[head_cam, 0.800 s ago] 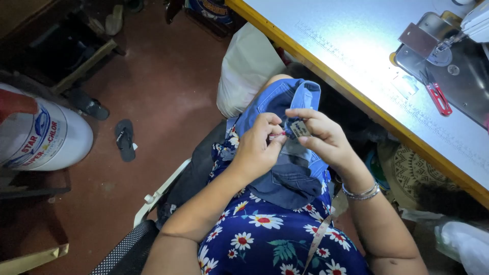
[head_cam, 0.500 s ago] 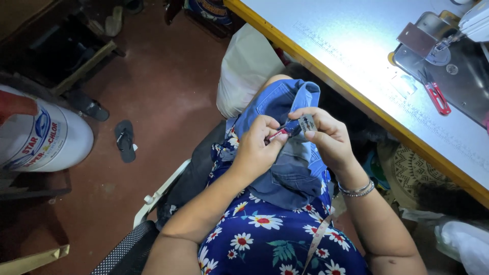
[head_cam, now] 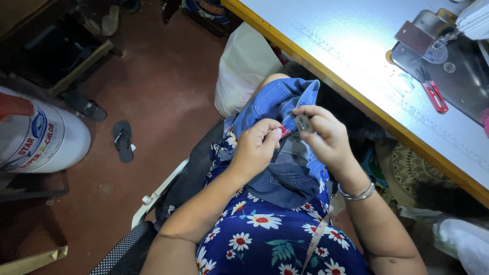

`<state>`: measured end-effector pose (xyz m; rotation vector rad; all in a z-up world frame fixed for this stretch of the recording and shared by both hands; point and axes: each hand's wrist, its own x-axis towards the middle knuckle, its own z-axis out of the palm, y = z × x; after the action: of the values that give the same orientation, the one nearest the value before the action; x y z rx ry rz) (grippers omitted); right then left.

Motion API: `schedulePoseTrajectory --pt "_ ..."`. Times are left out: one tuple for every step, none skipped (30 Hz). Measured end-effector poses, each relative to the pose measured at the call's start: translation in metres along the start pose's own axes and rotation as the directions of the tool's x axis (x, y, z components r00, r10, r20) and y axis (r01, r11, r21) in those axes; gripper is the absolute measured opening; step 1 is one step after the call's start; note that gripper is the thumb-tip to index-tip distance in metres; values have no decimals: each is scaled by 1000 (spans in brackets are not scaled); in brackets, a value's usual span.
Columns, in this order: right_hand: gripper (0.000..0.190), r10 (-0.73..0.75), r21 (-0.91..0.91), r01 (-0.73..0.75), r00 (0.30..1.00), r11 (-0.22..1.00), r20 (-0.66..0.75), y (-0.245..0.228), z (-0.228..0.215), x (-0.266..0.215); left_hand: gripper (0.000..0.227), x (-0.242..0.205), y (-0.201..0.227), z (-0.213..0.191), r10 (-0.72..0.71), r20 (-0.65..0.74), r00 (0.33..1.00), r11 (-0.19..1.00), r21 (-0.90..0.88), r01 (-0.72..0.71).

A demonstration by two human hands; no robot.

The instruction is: Trimming loose threads with scissors and performing a manual quality inspection of denim jeans at a sewing workstation.

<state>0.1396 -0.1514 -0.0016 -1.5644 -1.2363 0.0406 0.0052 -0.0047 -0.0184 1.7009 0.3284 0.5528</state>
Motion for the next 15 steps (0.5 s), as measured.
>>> schedulePoseTrajectory --pt "30 0 1 0 1000 1000 1 -1 -1 0 13 3 -2 -2 -1 -1 1000 1000 0 1" --pt "29 65 109 -64 998 992 -1 -3 -3 1 12 6 -4 -4 32 -3 999 999 -38 -32" --pt "27 127 216 -125 992 968 3 -5 -4 2 10 10 -6 -6 67 -5 998 995 -76 -67" --pt "27 126 216 -124 992 969 3 -5 -5 3 10 11 -11 -6 67 -5 998 995 -76 -68" --pt "24 173 307 -157 985 939 -23 -6 -7 5 10 14 -15 -5 71 -42 997 980 -183 -78" --pt "21 221 397 -186 974 899 -44 -7 -8 6 11 16 -20 -5 71 -79 994 953 -288 -91" --pt "21 219 396 -184 975 900 -43 -6 -9 5 11 17 -32 -4 72 -80 994 953 -288 -93" --pt "16 278 492 -214 959 844 -61 -6 -9 4 12 18 -43 -4 -51 -71 996 910 -415 17" --pt "13 340 583 -239 938 777 -69 -5 -10 3 14 17 -55 -3 -173 -45 984 837 -534 123" --pt "13 340 582 -240 938 777 -68 -6 -15 3 14 15 -52 -5 -173 -46 984 836 -535 122" --pt "15 330 519 -256 942 815 -54 -6 -22 3 11 14 -49 -6 -306 -14 952 748 -622 231" --pt "18 322 454 -270 946 849 -41 -7 -28 4 8 14 -46 -7 -428 32 903 639 -696 328" --pt "18 322 446 -267 945 854 -50 -8 -40 8 8 14 -59 -7 -422 43 905 637 -697 330" --pt "17 288 143 -275 954 951 -78 -11 -52 12 6 14 -73 -6 -448 62 892 595 -724 349" --pt "19 247 -177 -260 965 949 -92 -13 -63 16 5 15 -86 -4 -471 80 878 552 -750 365"
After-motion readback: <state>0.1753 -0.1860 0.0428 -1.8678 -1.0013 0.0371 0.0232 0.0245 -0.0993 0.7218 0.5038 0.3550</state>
